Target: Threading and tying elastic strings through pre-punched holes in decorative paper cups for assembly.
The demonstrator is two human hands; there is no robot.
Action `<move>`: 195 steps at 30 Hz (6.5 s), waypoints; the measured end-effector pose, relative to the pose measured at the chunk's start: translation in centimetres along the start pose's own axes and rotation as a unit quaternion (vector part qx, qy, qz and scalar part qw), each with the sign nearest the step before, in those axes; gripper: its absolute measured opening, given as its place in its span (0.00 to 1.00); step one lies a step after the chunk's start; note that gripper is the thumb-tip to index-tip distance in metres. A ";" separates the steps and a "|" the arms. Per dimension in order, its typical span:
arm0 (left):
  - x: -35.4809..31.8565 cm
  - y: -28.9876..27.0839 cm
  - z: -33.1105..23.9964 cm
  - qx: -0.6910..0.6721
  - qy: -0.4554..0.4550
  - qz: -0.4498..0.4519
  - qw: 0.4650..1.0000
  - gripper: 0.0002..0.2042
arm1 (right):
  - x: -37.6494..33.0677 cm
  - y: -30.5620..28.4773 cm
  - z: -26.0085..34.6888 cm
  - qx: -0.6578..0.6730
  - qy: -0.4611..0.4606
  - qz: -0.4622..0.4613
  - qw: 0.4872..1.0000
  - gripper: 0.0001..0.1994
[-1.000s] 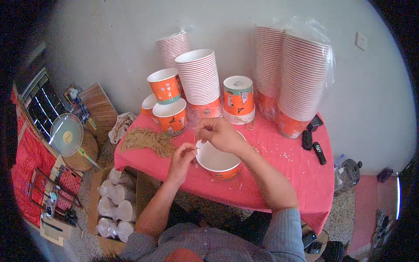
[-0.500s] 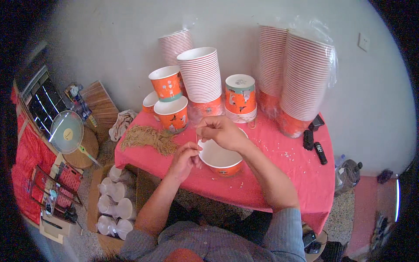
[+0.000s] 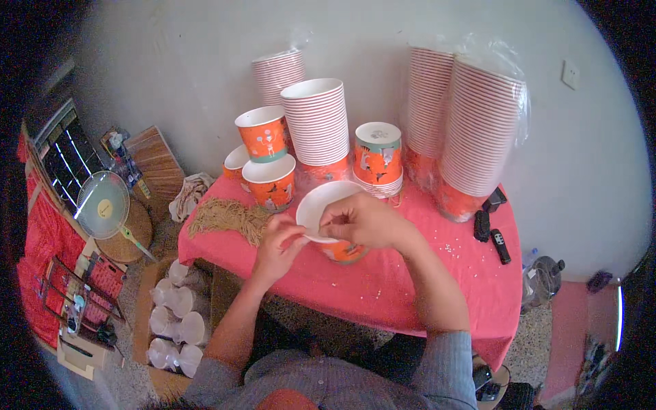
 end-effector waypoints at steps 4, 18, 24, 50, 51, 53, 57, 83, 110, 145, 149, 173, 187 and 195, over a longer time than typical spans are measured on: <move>-0.6 -3.3 0.0 -0.042 0.051 -0.044 0.997 0.10 | -1.1 -2.2 0.7 -0.114 0.010 -0.019 0.993 0.06; -0.9 -2.8 12.9 -0.374 -0.292 -0.162 0.865 0.12 | -0.2 1.2 0.3 -0.057 0.000 0.080 0.995 0.41; -3.1 -2.1 14.7 -0.278 -0.240 -0.192 0.910 0.11 | 1.2 0.8 -2.7 0.016 0.083 0.026 0.996 0.29; -6.4 1.9 7.3 0.004 -0.064 -0.074 0.995 0.07 | 2.1 -16.9 -27.0 0.154 0.311 -0.452 0.822 0.23; -6.7 2.0 7.5 0.004 -0.065 -0.070 0.995 0.07 | 2.2 -16.6 -27.4 0.157 0.327 -0.445 0.819 0.22; -7.1 2.2 8.6 -0.032 -0.087 -0.085 0.992 0.07 | 2.0 -17.0 -27.4 0.129 0.320 -0.449 0.824 0.21; -7.6 1.4 9.0 -0.017 -0.065 -0.086 0.994 0.07 | 4.1 -14.6 -24.3 0.151 0.364 -0.405 0.825 0.18; -6.9 1.9 8.7 -0.017 -0.040 -0.059 0.997 0.08 | 3.6 -15.1 -29.8 -0.157 0.402 -0.402 0.807 0.25; -6.5 2.1 7.9 -0.027 -0.022 -0.069 0.997 0.06 | 3.4 -14.8 -25.7 -0.391 0.412 -0.343 0.749 0.20; -6.9 1.8 8.0 -0.016 -0.006 -0.068 0.998 0.08 | 24.0 -15.0 -4.0 -0.522 0.074 -0.264 0.807 0.14; -6.7 1.7 7.6 -0.014 -0.012 -0.066 0.998 0.07 | 24.2 -15.0 -3.1 -0.546 0.115 -0.206 0.804 0.13; -6.8 2.3 8.0 0.021 -0.022 -0.055 0.998 0.07 | 30.0 2.8 -5.0 -0.386 0.037 -0.151 0.909 0.20; -6.6 2.7 8.0 0.012 -0.054 -0.033 0.998 0.08 | 28.8 3.6 -5.0 -0.440 0.023 -0.177 0.880 0.06; -7.2 2.4 8.8 -0.021 -0.063 -0.047 0.997 0.08 | 15.0 -1.2 5.8 -0.421 -0.072 -0.299 0.853 0.09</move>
Point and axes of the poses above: each hand's wrist, its own x-axis towards the middle knuckle, its own y-axis out of the palm, z = x × y, the point moved 8 cm from there along x, towards the middle knuckle, and after that the axes turned 8 degrees about -x, right-handed, at the moved point
